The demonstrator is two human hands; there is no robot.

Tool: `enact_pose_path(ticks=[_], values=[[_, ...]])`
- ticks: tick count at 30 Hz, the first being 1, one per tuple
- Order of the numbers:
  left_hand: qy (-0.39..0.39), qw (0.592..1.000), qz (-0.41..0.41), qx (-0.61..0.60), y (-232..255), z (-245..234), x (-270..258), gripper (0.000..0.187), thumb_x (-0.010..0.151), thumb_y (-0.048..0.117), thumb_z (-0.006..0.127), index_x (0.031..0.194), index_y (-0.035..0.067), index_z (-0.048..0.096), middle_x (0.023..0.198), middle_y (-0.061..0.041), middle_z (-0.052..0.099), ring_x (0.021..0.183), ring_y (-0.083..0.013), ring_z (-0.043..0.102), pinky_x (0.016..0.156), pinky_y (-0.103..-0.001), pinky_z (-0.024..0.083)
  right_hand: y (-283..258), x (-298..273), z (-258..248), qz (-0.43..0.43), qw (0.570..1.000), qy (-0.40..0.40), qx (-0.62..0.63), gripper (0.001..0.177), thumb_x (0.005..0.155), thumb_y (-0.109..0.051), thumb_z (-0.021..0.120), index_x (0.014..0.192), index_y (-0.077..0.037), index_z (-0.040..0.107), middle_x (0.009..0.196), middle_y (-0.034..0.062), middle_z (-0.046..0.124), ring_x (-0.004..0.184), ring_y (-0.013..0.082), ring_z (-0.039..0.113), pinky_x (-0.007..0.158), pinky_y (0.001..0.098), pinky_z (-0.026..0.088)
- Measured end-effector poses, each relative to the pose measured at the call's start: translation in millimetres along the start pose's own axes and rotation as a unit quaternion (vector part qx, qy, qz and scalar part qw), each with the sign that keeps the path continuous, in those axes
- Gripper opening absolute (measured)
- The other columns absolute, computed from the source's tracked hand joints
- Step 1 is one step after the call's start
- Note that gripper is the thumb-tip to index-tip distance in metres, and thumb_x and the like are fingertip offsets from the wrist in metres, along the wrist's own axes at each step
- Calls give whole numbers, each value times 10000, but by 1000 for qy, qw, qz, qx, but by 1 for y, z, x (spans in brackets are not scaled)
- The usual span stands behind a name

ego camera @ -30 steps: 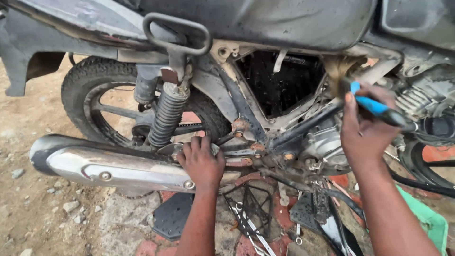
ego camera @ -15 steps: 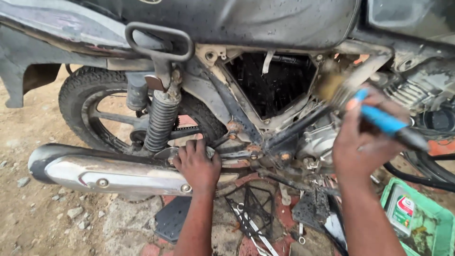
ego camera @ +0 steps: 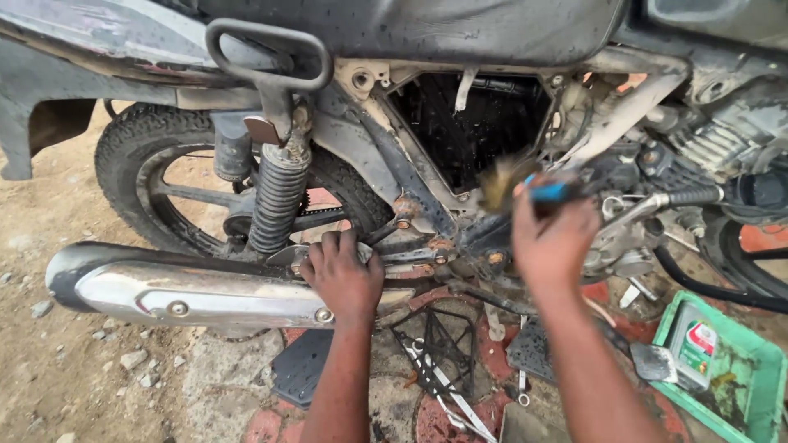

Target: The person kneels beside a motorcycle and scrubs a rectangular metal side panel with a brush, then brushes the exposed frame cavity and surrounding components. They then lift the panel and fit it back into the opening on the motorcycle body.

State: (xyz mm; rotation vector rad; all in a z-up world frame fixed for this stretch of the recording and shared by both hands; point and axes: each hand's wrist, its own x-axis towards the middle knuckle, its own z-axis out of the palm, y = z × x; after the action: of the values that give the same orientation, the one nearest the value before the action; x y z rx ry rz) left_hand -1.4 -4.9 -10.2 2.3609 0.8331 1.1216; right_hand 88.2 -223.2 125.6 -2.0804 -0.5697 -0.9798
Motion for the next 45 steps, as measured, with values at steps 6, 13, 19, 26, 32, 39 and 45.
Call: enact_pose_path(ticks=[6, 13, 19, 26, 32, 39, 45], values=[[-2, 1000, -10, 4, -2, -3, 0, 512, 619, 285, 840, 1091, 132, 714, 1080, -88, 610, 1089, -327, 541, 996, -561, 367, -21, -2, -5, 10, 966, 118, 230, 193, 1149, -58, 710, 1195, -22, 526, 1125, 131, 677, 890, 164, 726, 779, 285, 654], [2, 1000, -10, -6, -4, 1, 5, 513, 621, 282, 829, 1097, 128, 713, 1106, -95, 614, 1110, -333, 535, 998, -562, 364, -25, -13, 10, 61, 983, -7, 175, 187, 995, -95, 738, 1013, -28, 565, 1011, 125, 658, 874, 180, 751, 739, 305, 619], [4, 1000, 0, -18, -5, -1, 1, 488, 634, 269, 817, 1094, 144, 712, 1099, -84, 616, 1102, -329, 541, 997, -549, 372, -4, -31, 24, -25, 999, 37, 30, 212, 986, -60, 798, 1082, -27, 612, 1084, 134, 641, 989, 221, 652, 896, 353, 567], [-1, 1000, -8, -7, -3, -5, 2, 497, 631, 283, 832, 1088, 132, 707, 1100, -85, 617, 1067, -329, 543, 961, -544, 379, -1, -38, 6, -79, 980, 119, 136, 146, 1167, -18, 704, 1175, -5, 559, 1152, 84, 564, 1073, 162, 619, 1065, 310, 535], [1, 1000, -13, -7, 0, -2, 2, 528, 624, 290, 841, 1105, 124, 701, 1114, -98, 618, 1095, -337, 541, 993, -561, 375, -27, -40, 26, -47, 972, -57, 222, 212, 952, 24, 758, 1085, -1, 595, 1197, 183, 676, 1198, 283, 680, 1048, 366, 527], [25, 1000, -5, -9, -3, -4, -3, 552, 649, 292, 836, 1153, 115, 694, 1197, -99, 632, 1117, -340, 541, 994, -571, 378, -66, 12, 42, -225, 924, -79, 299, 169, 1080, 24, 720, 1197, -7, 604, 1359, 219, 665, 1295, 287, 670, 1141, 381, 543], [8, 1000, -4, -14, -3, -6, 2, 548, 642, 294, 837, 1144, 126, 694, 1191, -109, 627, 1127, -344, 540, 989, -564, 387, -33, 8, 37, -269, 931, -245, 17, 325, 896, 19, 725, 1213, -9, 660, 1290, 246, 709, 1012, 341, 738, 845, 350, 621]])
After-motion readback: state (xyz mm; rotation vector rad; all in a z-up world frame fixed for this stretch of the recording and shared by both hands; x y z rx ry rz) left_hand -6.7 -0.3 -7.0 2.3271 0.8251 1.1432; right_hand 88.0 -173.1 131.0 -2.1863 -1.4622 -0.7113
